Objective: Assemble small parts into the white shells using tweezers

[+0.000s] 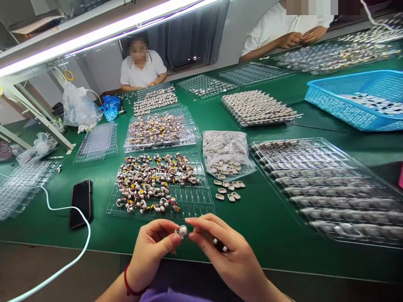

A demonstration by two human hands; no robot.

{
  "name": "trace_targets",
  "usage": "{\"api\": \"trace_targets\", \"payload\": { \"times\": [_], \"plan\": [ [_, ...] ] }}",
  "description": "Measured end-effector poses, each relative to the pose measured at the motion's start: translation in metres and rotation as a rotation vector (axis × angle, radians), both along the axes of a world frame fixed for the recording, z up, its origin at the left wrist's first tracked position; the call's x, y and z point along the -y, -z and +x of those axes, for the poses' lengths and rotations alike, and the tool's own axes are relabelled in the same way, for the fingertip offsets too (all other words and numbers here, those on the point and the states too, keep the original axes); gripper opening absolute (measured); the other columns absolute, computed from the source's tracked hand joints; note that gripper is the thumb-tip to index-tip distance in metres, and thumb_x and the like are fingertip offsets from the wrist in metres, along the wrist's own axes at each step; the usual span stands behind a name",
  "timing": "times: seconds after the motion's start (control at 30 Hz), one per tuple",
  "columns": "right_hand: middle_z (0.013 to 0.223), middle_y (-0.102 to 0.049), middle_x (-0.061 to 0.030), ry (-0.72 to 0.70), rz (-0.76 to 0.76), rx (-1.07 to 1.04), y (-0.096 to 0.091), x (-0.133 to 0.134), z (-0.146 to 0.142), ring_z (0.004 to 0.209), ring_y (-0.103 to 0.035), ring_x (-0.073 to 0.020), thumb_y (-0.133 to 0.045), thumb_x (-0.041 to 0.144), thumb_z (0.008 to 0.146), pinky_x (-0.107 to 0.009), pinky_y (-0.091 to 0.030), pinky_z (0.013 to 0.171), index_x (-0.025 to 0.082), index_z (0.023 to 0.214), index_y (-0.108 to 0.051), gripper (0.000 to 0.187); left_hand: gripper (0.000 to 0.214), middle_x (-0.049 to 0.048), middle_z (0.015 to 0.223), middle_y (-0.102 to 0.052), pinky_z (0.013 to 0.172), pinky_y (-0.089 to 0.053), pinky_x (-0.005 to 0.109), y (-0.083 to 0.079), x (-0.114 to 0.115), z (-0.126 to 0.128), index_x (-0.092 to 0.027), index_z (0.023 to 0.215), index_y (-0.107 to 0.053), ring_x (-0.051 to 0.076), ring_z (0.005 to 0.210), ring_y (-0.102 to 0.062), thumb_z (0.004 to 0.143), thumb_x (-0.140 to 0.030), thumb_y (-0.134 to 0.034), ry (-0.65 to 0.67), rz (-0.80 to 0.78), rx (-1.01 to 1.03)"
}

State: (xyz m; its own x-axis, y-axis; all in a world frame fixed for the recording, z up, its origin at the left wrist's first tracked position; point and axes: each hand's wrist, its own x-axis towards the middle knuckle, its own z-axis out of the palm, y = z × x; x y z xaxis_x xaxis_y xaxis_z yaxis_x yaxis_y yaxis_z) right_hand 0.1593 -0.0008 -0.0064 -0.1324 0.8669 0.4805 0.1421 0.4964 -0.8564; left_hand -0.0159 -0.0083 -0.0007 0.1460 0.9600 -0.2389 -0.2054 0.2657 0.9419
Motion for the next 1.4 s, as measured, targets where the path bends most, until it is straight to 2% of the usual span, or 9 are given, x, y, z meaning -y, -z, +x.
{"api": "trace_targets", "payload": {
  "times": [0.17, 0.4, 0.53, 0.67, 0.83, 1.07, 1.27, 1.4],
  "plan": [
    [0.078, -0.064, -0.0025, -0.007, 0.078, 0.097, 0.001, 0.003, -0.003, 0.065, -0.064, -0.0140, -0.062, 0.021, 0.091, -0.020, -0.056, 0.058, 0.020, 0.093, -0.066, 0.005, 0.021, 0.0027, 0.075, -0.068, 0.059, -0.046, 0.021, -0.005, 0.000, -0.002, -0.016, 0.081, -0.072, 0.013, 0.066, -0.059, 0.073, -0.034, -0.080, -0.022, 0.172, -0.217],
    [0.079, -0.065, -0.0033, 0.028, 0.142, 0.110, 0.005, 0.003, -0.010, 0.065, -0.065, -0.0135, -0.058, 0.010, 0.089, -0.018, -0.055, 0.053, 0.021, 0.094, -0.066, 0.014, 0.021, 0.0027, 0.075, -0.062, 0.060, -0.047, 0.023, -0.005, 0.004, -0.003, -0.016, 0.080, -0.071, 0.014, 0.066, -0.058, 0.077, -0.037, -0.075, -0.007, 0.315, -0.394],
    [0.081, -0.066, -0.0036, 0.066, 0.155, 0.115, 0.008, 0.003, -0.013, 0.067, -0.066, -0.0143, -0.054, 0.005, 0.084, -0.019, -0.056, 0.053, 0.021, 0.096, -0.065, 0.023, 0.019, 0.0016, 0.073, -0.060, 0.059, -0.047, 0.023, -0.003, 0.003, -0.002, -0.016, 0.080, -0.071, 0.013, 0.064, -0.056, 0.078, -0.035, -0.074, -0.010, 0.374, -0.469],
    [0.080, -0.065, -0.0036, 0.111, 0.178, 0.122, 0.011, 0.005, -0.017, 0.066, -0.065, -0.0147, -0.053, 0.004, 0.083, -0.021, -0.057, 0.056, 0.020, 0.096, -0.063, 0.023, 0.012, 0.0011, 0.074, -0.063, 0.060, -0.048, 0.022, -0.003, 0.004, -0.001, -0.017, 0.083, -0.072, 0.013, 0.064, -0.057, 0.080, -0.028, -0.073, -0.038, 0.481, -0.566],
    [0.081, -0.064, -0.0040, 0.135, 0.205, 0.130, 0.013, 0.005, -0.019, 0.069, -0.065, -0.0151, -0.052, 0.003, 0.084, -0.023, -0.058, 0.062, 0.019, 0.095, -0.061, 0.021, 0.007, 0.0008, 0.074, -0.064, 0.060, -0.049, 0.022, -0.005, 0.006, -0.001, -0.018, 0.083, -0.071, 0.013, 0.063, -0.058, 0.080, -0.024, -0.072, -0.046, 0.555, -0.611],
    [0.077, -0.064, -0.0019, 0.097, 0.203, 0.106, 0.009, 0.002, -0.018, 0.066, -0.064, -0.0141, -0.053, 0.003, 0.084, -0.021, -0.056, 0.059, 0.021, 0.092, -0.059, 0.020, 0.010, 0.0015, 0.074, -0.064, 0.059, -0.050, 0.023, -0.007, 0.004, -0.003, -0.018, 0.084, -0.071, 0.014, 0.063, -0.059, 0.082, -0.028, -0.071, -0.032, 0.571, -0.600],
    [0.075, -0.062, -0.0015, 0.045, 0.147, 0.116, 0.005, -0.001, -0.015, 0.063, -0.061, -0.0134, -0.051, 0.005, 0.083, -0.019, -0.050, 0.051, 0.021, 0.086, -0.060, 0.018, 0.010, 0.0021, 0.075, -0.063, 0.059, -0.051, 0.023, -0.009, 0.002, -0.006, -0.017, 0.084, -0.070, 0.014, 0.065, -0.059, 0.083, -0.027, -0.070, 0.028, 0.555, -0.581],
    [0.067, -0.058, 0.0016, -0.085, -0.065, 0.121, -0.002, -0.005, -0.009, 0.055, -0.052, -0.0113, -0.051, 0.007, 0.077, -0.019, -0.041, 0.048, 0.020, 0.074, -0.059, 0.016, 0.009, 0.0031, 0.078, -0.064, 0.060, -0.053, 0.022, -0.010, -0.001, -0.009, -0.018, 0.091, -0.070, 0.015, 0.069, -0.062, 0.082, -0.018, -0.068, 0.075, 0.711, -0.650]
  ]
}}
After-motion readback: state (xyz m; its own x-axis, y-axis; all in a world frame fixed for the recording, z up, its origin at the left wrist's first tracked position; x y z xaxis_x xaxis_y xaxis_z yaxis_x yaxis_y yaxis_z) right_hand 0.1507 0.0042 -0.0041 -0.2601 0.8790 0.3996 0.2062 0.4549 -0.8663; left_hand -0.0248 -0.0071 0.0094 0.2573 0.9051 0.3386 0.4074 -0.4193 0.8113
